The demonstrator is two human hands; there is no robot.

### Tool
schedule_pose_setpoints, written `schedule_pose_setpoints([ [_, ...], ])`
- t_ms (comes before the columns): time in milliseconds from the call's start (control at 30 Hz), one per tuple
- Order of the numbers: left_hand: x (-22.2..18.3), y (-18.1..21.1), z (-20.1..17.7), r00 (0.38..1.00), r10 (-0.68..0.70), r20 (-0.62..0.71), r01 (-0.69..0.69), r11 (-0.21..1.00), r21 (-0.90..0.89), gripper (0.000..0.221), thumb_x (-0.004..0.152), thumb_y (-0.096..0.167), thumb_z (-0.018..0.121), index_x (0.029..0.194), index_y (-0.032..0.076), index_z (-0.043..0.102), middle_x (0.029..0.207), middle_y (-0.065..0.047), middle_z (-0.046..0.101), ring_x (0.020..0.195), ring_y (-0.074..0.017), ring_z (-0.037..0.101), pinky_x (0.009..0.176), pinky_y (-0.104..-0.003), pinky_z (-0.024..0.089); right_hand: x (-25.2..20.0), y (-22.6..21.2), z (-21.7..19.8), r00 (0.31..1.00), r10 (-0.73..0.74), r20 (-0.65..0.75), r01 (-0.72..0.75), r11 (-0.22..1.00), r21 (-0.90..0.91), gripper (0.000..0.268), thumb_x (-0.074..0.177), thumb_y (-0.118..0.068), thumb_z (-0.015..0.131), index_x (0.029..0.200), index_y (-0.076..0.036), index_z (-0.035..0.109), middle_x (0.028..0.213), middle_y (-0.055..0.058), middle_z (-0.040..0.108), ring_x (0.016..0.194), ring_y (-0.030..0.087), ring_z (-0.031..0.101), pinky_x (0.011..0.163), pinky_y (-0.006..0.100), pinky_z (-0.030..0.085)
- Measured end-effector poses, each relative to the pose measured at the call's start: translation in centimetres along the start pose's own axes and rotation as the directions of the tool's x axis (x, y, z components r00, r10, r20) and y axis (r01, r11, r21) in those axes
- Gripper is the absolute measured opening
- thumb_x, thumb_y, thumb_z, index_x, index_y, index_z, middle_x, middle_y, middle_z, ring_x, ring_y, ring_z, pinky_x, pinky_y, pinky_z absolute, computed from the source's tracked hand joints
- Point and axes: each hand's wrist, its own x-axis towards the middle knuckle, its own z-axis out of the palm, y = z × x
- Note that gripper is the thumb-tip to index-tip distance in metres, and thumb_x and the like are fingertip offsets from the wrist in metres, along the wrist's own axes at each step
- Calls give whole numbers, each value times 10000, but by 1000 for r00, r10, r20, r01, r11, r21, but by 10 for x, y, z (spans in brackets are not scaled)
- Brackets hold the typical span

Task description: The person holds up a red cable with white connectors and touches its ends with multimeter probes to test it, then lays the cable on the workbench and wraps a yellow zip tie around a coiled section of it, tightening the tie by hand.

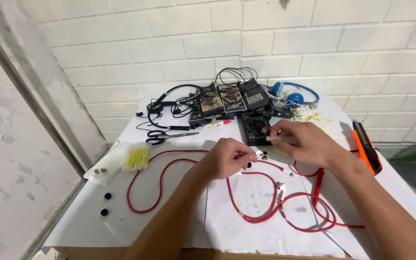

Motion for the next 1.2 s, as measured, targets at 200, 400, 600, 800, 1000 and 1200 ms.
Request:
schedule_pose_setpoints([
  [200,8,-28,6,990,138,-17,-138,990,-5,171,957,-19,641,1062,-92,755,684,-201,712,521,-182,560,543,-286,461,0,0,-4,999,37,38,-33,992,-120,248,914,-280,683,1111,-149,757,968,140,802,990,365,750,968,481,554],
  [400,8,-14,3,990,142,-8,-140,986,95,177,955,-12,673,1094,-74,762,738,-222,738,519,-209,591,550,-287,482,6,10,5,984,149,103,-113,949,-294,262,871,-334,730,1112,-270,811,1003,78,810,1006,320,755,939,453,582],
  [600,8,-15,3,997,82,-10,-80,988,135,181,956,10,687,1107,-51,766,780,-222,752,542,-215,607,547,-288,473,6,2,7,984,140,109,-106,958,-267,264,884,-285,729,1127,-232,818,1044,123,799,1046,359,743,951,463,578],
  [800,9,-16,5,999,52,-6,-51,987,149,187,963,29,689,1115,-40,773,802,-223,760,580,-248,647,600,-300,511,7,6,8,989,82,121,-50,968,-245,285,903,-261,696,1156,-189,806,1053,159,780,1045,391,733,955,471,575],
  [1000,12,-30,8,994,95,-45,-89,990,109,160,971,93,679,1075,19,776,766,-186,747,671,-318,720,680,-401,580,19,37,15,996,-13,87,37,960,-278,357,890,-396,675,1166,-196,781,1024,189,757,1027,429,708,917,540,572],
  [1200,19,-25,10,1000,-8,22,2,956,295,219,951,282,594,943,165,779,769,21,778,744,-108,707,711,-307,485,7,15,-1,989,119,-89,-143,925,-352,363,854,-530,666,1108,-310,803,1118,-31,778,919,222,733,851,355,523],
])
